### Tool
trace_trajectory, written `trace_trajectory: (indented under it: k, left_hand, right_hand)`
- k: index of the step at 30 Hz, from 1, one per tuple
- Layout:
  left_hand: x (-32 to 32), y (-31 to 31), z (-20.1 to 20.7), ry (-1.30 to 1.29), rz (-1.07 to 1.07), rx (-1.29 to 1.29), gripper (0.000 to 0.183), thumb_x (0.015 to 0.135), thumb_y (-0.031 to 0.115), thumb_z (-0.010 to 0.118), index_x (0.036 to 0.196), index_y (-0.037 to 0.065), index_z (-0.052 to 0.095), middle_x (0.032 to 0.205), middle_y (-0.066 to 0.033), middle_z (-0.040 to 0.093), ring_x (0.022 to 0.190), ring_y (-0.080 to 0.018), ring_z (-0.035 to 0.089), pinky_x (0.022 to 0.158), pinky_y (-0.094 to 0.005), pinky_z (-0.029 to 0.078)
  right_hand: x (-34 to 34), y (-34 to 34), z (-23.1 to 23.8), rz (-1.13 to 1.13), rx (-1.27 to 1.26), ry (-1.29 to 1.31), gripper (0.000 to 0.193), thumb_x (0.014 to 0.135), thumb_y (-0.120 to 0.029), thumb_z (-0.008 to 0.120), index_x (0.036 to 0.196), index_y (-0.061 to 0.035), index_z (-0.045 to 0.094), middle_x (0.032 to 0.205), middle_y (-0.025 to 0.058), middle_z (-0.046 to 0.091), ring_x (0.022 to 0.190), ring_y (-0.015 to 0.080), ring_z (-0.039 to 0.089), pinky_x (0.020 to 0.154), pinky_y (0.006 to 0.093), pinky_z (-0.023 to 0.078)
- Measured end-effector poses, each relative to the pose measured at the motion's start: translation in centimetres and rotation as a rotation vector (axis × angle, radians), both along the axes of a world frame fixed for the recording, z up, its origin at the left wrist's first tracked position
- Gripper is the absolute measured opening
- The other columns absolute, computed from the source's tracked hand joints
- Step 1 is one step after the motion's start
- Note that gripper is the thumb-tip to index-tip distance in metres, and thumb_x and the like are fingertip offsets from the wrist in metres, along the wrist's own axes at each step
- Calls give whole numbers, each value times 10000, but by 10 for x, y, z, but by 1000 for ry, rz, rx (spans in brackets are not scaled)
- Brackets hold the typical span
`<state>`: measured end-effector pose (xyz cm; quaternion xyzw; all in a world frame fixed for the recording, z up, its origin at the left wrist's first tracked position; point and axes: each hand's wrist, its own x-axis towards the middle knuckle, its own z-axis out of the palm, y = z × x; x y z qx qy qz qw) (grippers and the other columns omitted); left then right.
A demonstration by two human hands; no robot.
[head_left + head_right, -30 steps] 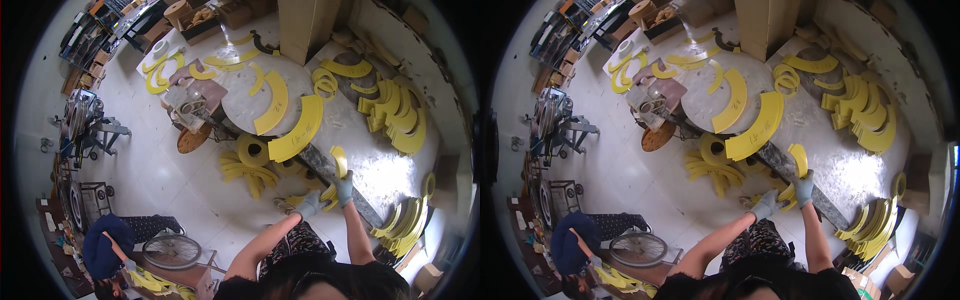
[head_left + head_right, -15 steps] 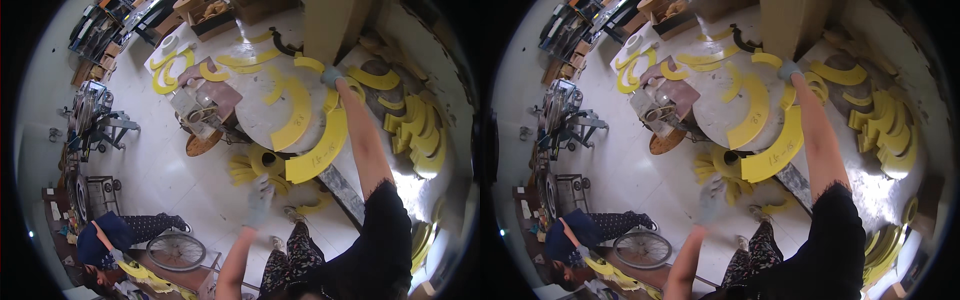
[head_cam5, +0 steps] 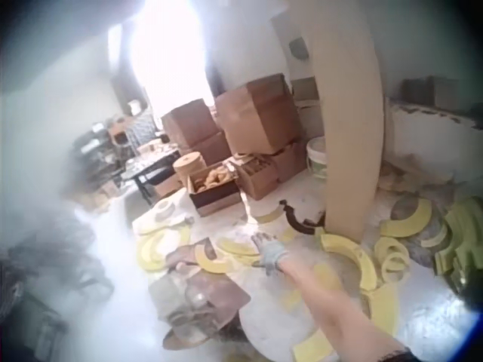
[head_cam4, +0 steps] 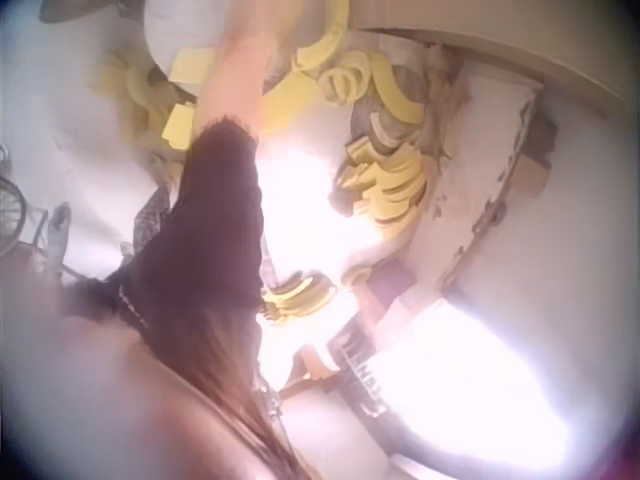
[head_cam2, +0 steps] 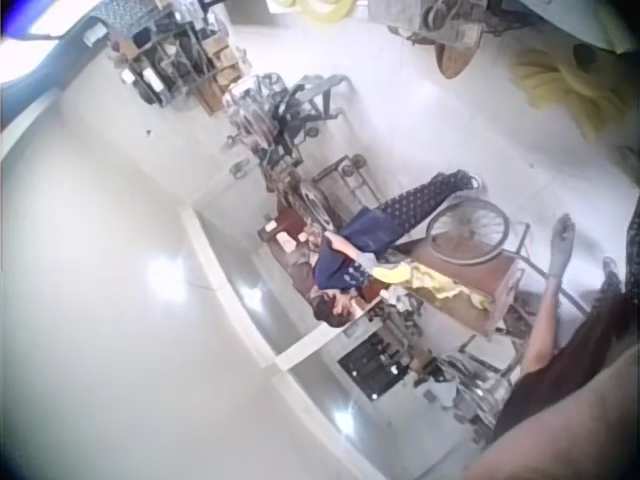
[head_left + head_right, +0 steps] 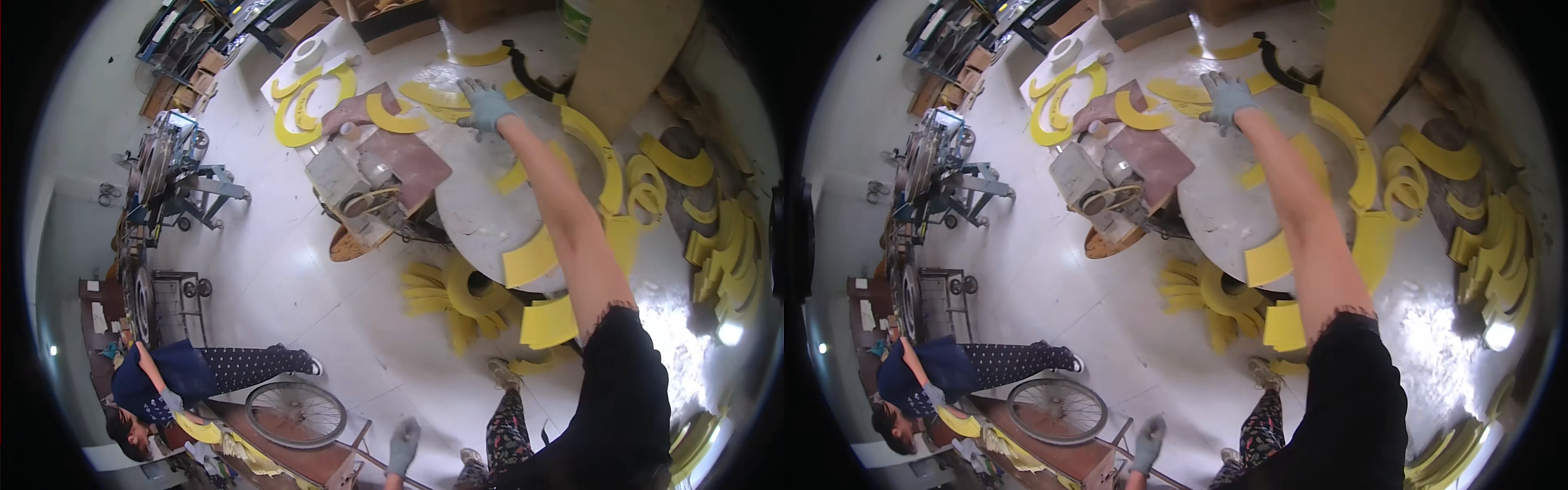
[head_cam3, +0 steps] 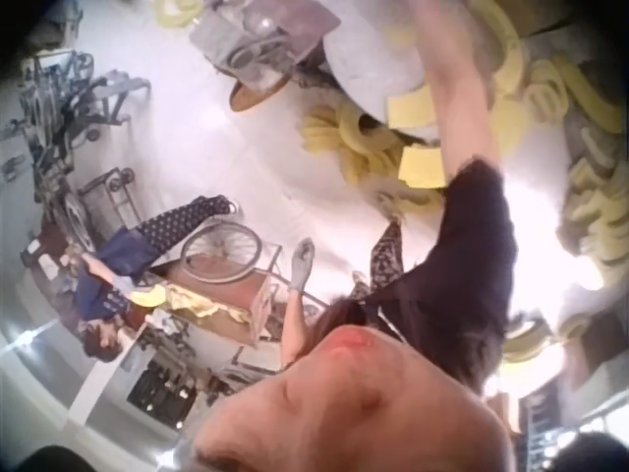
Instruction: The person takes curved yellow foam pieces from a metal cart and stacks them onto a table, then sorts and arranges curved yellow foam pieces between the table, floor, and cart by hand.
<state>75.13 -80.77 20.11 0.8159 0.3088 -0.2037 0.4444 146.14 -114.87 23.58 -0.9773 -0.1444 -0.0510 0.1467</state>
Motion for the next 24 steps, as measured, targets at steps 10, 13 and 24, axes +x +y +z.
trace_trajectory:
  k: [10, 13, 24]
  left_hand:
    - [-172, 6, 16, 347, 61, 118, 400, 947, 275, 574, 1250, 16, 599, 1132, -176, 683, 1035, -267, 636, 901, -357, 506]
    - [-158, -2, 25, 399, -18, 128, 432, 961, 355, 529, 1280, 69, 583, 1152, -177, 675, 1057, -305, 634, 914, -380, 498]
    - [-163, -7, 33, 364, 244, -78, 452, 953, 366, 614, 1267, 43, 582, 1163, -149, 676, 1109, -210, 625, 965, -325, 484]
  right_hand:
    - [46, 52, 15, -167, -28, 506, 676, 670, -405, 783, 1267, -136, 617, 1349, 119, 594, 1176, 297, 609, 944, 498, 462]
    - [56, 73, -5, -238, -34, 445, 566, 690, -362, 745, 1209, -150, 666, 1297, 113, 632, 1161, 295, 618, 929, 485, 472]
    - [-57, 76, 49, 22, 217, -865, 476, 831, -249, 686, 1248, -48, 577, 1029, 203, 681, 895, 368, 668, 749, 443, 540]
